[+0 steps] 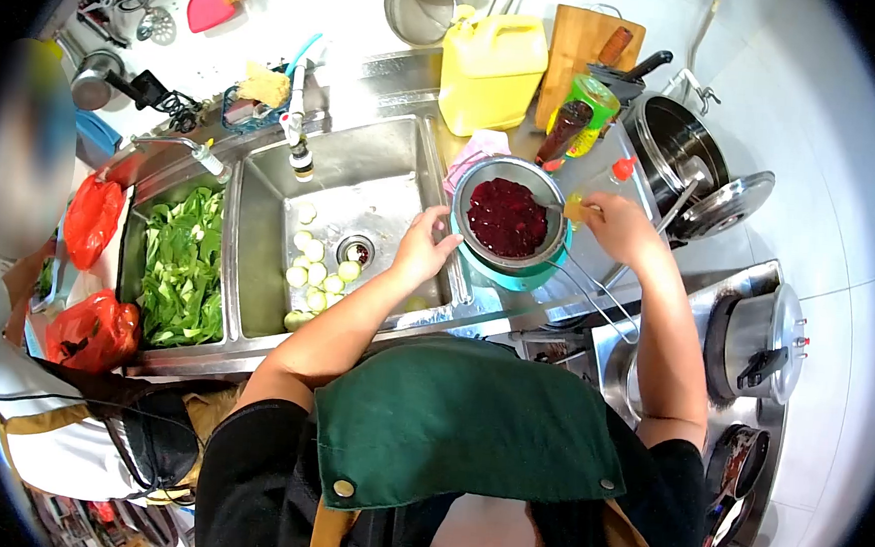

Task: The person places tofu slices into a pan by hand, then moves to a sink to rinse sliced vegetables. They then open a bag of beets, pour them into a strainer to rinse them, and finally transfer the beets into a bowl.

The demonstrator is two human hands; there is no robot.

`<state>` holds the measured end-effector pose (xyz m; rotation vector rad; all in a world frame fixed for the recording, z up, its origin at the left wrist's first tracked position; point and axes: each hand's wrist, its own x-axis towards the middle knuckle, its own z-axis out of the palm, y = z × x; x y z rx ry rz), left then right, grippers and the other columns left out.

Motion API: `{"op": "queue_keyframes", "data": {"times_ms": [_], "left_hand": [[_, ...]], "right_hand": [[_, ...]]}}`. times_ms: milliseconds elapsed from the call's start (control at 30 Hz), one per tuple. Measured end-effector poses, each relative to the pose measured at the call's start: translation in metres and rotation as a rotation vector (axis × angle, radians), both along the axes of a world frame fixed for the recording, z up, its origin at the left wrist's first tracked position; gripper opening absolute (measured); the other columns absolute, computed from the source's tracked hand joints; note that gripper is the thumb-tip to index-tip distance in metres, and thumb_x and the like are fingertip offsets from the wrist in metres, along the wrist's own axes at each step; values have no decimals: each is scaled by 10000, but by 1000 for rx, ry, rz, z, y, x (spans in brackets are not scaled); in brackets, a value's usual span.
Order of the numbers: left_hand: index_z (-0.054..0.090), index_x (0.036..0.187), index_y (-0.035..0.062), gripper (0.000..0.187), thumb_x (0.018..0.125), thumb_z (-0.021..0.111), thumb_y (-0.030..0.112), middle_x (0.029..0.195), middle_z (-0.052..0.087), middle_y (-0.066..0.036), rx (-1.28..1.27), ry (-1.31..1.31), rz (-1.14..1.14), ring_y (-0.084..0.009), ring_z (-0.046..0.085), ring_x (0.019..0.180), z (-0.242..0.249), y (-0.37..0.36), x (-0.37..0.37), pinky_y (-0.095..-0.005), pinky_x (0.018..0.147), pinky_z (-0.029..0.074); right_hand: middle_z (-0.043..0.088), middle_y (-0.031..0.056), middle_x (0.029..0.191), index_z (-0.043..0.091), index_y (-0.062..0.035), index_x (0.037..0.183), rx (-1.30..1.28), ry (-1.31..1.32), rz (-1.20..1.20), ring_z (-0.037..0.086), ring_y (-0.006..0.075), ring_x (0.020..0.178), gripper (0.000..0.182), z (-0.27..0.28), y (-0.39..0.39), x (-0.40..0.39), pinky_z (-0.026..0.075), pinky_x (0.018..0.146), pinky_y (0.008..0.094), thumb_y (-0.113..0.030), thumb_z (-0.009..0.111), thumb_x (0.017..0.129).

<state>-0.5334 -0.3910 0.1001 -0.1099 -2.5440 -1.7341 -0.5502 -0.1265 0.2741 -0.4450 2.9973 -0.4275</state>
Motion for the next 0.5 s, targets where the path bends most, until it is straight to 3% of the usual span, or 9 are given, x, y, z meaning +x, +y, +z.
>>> {"op": "queue_keyframes", "data": {"times_ms": [33,67,133,200,233,300,367,400,500], "left_hand": [[490,1070,60,414,707,670,143,672,506,-67,-101,114,80,-196,511,622,2,-5,1,-298,613,438],[521,1031,37,297,767,628,123,695,496,-10,-91,105,87,-81,455,610,-2,-9,1,-223,548,412],[582,960,14,195,800,589,125,766,578,-42,63,81,-21,-87,511,668,-7,-13,3,-218,571,427],[621,895,15,153,822,566,137,818,609,-51,92,96,-67,-91,528,682,15,-13,12,-224,602,434],[624,892,29,140,819,571,136,791,603,-61,272,-108,-33,-102,525,698,19,-14,12,-242,627,434],[608,892,42,119,816,568,124,761,583,-58,238,35,131,-112,525,707,26,-38,2,-247,637,430],[508,971,35,191,783,540,36,892,484,-83,53,520,475,-154,495,788,43,-84,-28,-269,677,420],[457,1013,16,260,761,523,16,1036,446,-167,10,474,641,-276,462,908,48,-117,-45,-349,820,373],[397,1146,-8,442,781,529,204,1151,413,-207,-224,461,946,-351,376,1071,59,-199,-94,-422,931,260]], "right_hand": [[609,178,800,579,-12,957,-1,4,13,592,312,735,222,-4,0,1,455,659,371,-141,510,791],[601,145,749,572,-10,974,-137,-52,-53,577,245,678,224,-13,-1,1,448,623,329,-139,517,800],[546,47,668,551,2,1009,-395,-124,-109,486,89,599,228,-34,-12,1,405,560,227,-128,526,824],[562,59,710,537,4,1004,-662,-209,-73,518,112,628,224,-56,-39,2,423,571,249,-120,531,818],[577,78,723,541,-3,993,-804,-248,-63,536,127,640,222,-62,-59,5,430,574,261,-127,544,808],[582,77,791,517,5,1019,-756,-232,-38,536,136,641,240,-71,-93,6,435,588,261,-86,532,797],[579,76,817,488,5,1093,-883,-192,142,520,125,609,318,-111,-120,-3,424,556,241,-55,514,782],[574,72,814,449,1,1144,-943,-408,38,503,113,590,375,-106,-135,1,411,537,229,-49,508,777],[530,32,731,344,-23,1245,-1000,-805,-173,434,81,527,518,-109,-182,4,346,427,217,-77,533,765]]}}
